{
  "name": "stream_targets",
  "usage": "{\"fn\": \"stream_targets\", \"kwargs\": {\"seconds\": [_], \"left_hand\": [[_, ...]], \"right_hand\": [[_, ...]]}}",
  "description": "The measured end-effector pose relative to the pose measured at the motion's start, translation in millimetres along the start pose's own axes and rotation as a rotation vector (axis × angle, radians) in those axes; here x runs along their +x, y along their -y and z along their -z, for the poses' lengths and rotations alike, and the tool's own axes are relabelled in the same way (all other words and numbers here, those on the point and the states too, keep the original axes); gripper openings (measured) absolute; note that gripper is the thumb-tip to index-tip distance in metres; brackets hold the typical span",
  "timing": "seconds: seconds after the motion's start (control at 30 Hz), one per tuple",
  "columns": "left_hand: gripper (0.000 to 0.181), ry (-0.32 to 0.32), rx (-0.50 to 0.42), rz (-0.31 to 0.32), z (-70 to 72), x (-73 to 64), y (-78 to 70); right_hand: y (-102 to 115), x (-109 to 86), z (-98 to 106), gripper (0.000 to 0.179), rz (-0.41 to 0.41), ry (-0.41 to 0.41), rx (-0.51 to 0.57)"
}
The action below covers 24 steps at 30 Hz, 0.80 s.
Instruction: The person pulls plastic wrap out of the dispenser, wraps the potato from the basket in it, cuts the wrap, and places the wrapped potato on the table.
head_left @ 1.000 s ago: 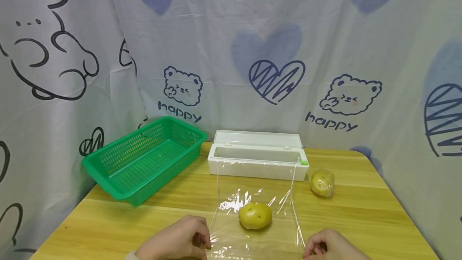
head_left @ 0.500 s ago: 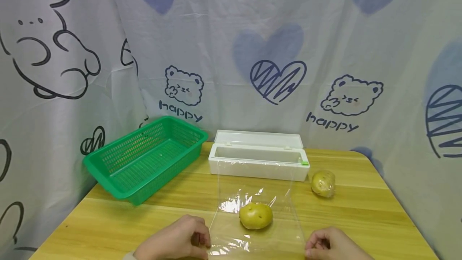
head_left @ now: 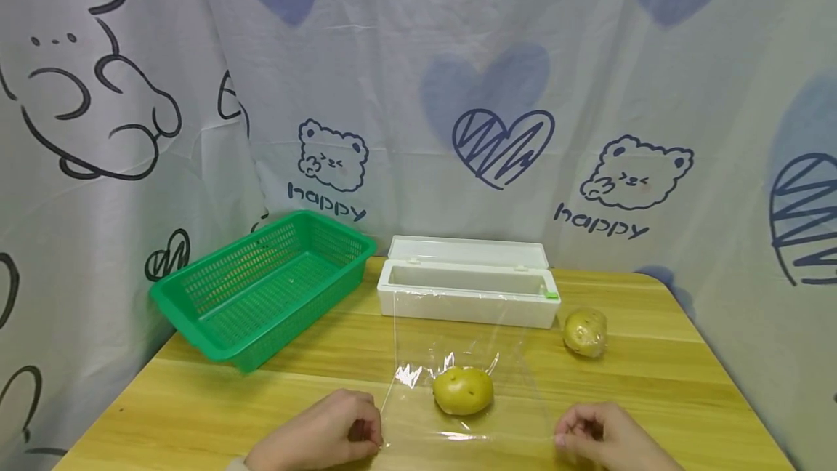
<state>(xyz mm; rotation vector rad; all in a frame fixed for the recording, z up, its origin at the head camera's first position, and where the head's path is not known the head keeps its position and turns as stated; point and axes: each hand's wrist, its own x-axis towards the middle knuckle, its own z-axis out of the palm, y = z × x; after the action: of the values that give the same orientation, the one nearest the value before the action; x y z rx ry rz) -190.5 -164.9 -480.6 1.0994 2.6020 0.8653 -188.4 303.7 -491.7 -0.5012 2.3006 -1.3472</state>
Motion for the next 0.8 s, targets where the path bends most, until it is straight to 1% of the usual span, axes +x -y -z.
{"fn": "stream_targets", "kwargs": {"seconds": [0.13,0.27,0.37,0.53,0.7,0.8], "left_hand": [[0.021,-0.062,0.014,-0.068,1.9,0.3,2.7],[0.024,-0.14,0.024,-0.105,9.8,5.2,6.2],[0.025,-0.183,0.01,-0.088,17.1,11.6,8.5],[0.023,-0.213,-0.025,-0.031,25.3,25.3,12.2],[0.023,-0.247,-0.003,0.023,29.0,39.0,16.7],[0.022,-0.261,0.02,0.041,28.8,45.8,21.6]], "right_hand": [[3,0.2,-2,0.022,-0.009,-0.06,-0.023],[9,2.1,-3,0.023,-0.065,-0.149,-0.047],[14,4.5,-3,0.023,-0.091,-0.203,-0.06],[21,10.4,-2,0.021,-0.04,-0.269,-0.111],[25,18.1,-1,0.019,0.002,-0.328,-0.148],[25,23.8,-1,0.018,0.017,-0.352,-0.168]]}}
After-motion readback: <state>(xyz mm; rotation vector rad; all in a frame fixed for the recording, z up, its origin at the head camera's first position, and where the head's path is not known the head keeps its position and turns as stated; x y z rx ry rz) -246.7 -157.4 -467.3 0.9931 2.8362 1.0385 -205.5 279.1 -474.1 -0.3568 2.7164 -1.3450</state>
